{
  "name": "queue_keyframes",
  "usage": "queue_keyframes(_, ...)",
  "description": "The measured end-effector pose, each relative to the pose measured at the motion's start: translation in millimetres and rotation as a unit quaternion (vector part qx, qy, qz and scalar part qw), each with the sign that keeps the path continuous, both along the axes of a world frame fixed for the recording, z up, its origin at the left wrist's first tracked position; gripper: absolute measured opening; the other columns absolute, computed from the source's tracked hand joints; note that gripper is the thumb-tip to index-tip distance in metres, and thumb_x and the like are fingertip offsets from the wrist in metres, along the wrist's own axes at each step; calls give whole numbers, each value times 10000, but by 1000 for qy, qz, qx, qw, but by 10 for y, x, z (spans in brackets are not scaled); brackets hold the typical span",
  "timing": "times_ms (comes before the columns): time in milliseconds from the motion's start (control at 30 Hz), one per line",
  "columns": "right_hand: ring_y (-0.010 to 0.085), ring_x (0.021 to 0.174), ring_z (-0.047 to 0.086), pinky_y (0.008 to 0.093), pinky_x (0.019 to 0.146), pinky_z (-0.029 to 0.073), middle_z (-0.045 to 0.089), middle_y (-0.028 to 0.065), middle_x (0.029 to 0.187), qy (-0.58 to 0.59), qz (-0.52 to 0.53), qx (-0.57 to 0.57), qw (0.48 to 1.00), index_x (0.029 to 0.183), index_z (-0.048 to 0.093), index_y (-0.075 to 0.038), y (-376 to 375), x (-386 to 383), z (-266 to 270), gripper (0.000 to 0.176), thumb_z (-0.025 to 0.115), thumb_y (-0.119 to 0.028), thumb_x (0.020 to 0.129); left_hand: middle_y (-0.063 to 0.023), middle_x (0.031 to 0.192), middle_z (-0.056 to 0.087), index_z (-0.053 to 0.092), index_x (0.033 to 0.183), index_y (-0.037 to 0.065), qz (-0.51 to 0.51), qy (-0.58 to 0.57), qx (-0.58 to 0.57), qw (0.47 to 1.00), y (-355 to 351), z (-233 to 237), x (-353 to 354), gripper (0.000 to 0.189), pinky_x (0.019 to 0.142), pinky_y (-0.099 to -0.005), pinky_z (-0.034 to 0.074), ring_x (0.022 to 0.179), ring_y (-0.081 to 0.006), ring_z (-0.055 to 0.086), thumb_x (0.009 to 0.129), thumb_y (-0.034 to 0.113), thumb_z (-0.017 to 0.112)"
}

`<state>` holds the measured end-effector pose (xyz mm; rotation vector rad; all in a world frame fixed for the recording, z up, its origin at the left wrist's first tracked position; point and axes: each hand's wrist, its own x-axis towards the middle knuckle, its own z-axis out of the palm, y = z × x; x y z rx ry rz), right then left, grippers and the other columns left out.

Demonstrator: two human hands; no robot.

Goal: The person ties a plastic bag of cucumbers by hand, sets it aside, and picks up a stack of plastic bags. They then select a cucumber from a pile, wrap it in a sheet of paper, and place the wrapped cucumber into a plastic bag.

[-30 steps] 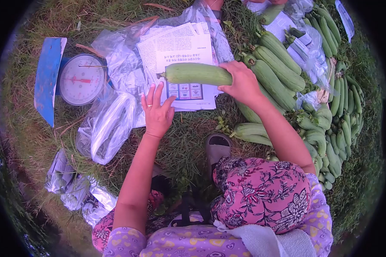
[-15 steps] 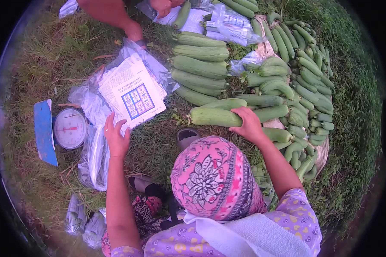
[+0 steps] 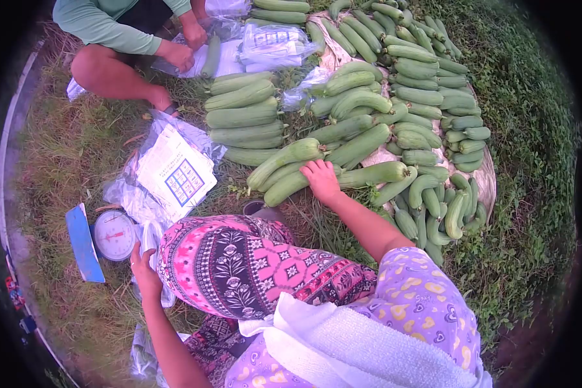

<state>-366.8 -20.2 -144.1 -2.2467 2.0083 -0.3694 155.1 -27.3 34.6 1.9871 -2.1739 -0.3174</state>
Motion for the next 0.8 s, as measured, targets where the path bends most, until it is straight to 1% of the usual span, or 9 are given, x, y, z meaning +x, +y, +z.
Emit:
queue_keyframes(67, 238, 1028, 483, 386, 904, 363, 519, 54, 1036, -6, 12, -8, 1000, 1107, 597, -138, -11, -80, -43, 325, 505, -84, 800, -201, 1369, 444, 600, 1026, 26, 12, 2, 25, 1000, 113, 113, -41, 291, 1025, -474, 341, 1261, -389, 413, 739, 12, 646)
queue_keyframes(167, 248, 1051, 481, 393, 914, 369, 529, 50, 1088, -26, 2, 0, 1000, 1118, 605, -146, 30, -108, -157, 422, 609, -55, 705, -202, 1373, 439, 599, 1002, 3, 2, -61, 68, 996, 253, 327, -21, 290, 1027, -477, 337, 1248, -387, 422, 728, 53, 680)
queue_keyframes(267, 243, 1070, 467, 383, 930, 353, 516, 66, 1083, -21, -3, 19, 1000, 1142, 611, -141, 37, -104, -124, 363, 593, -113, 780, -194, 1273, 517, 611, 987, -10, -9, -101, 123, 987, 428, 418, 467, 312, 977, -455, 395, 1166, -383, 495, 714, 93, 722)
queue_keyframes(400, 280, 1155, 445, 407, 994, 347, 505, 90, 1196, -128, -36, 96, 986, 1142, 619, -117, 34, -98, 319, 477, 770, -213, 700, -187, 1112, 600, 612, 1001, -11, 16, -98, 178, 979, 668, 744, 955, 322, 902, -426, 454, 1039, -362, 571, 715, 82, 723)
queue_keyframes(467, 266, 1150, 453, 410, 980, 366, 517, 72, 1179, -172, -24, 34, 984, 1101, 635, -117, 23, -225, 542, 426, 760, -196, 702, -142, 989, 635, 616, 1008, 0, 89, -55, 172, 980, 874, 836, 1218, 284, 827, -373, 483, 906, -278, 608, 752, 83, 707)
queue_keyframes(567, 257, 1122, 482, 409, 954, 404, 539, 55, 1149, -215, -31, -75, 973, 1032, 648, -109, -70, -610, 869, 346, 742, -152, 701, -88, 937, 646, 623, 1012, 9, 244, 6, 222, 944, 1258, 861, 1668, 240, 760, -311, 484, 813, -187, 600, 803, 108, 686)
queue_keyframes(633, 264, 1090, 501, 404, 934, 420, 552, 58, 1121, -188, -74, -129, 971, 1020, 639, -101, -135, -1078, 1108, 334, 725, -117, 697, -65, 920, 649, 627, 1019, 7, 273, 58, 250, 927, 1555, 830, 1811, 237, 747, -292, 479, 791, -156, 593, 822, 127, 679)
queue_keyframes(700, 273, 1093, 502, 399, 921, 429, 555, 67, 1128, -143, -159, -134, 968, 1051, 631, -107, -111, -1582, 1232, 356, 694, -71, 703, -58, 915, 655, 628, 1031, -2, 316, 113, 290, 896, 1717, 815, 1827, 250, 758, -281, 475, 801, -139, 592, 842, 156, 670)
queue_keyframes(800, 277, 1124, 497, 428, 911, 441, 549, 69, 1180, -18, -275, -5, 961, 1150, 594, -131, 51, -2345, 999, 475, 651, -13, 694, -57, 960, 659, 612, 1078, -15, 376, 241, 368, 816, 1855, 849, 1407, 306, 802, -273, 467, 867, -141, 598, 863, 195, 664)
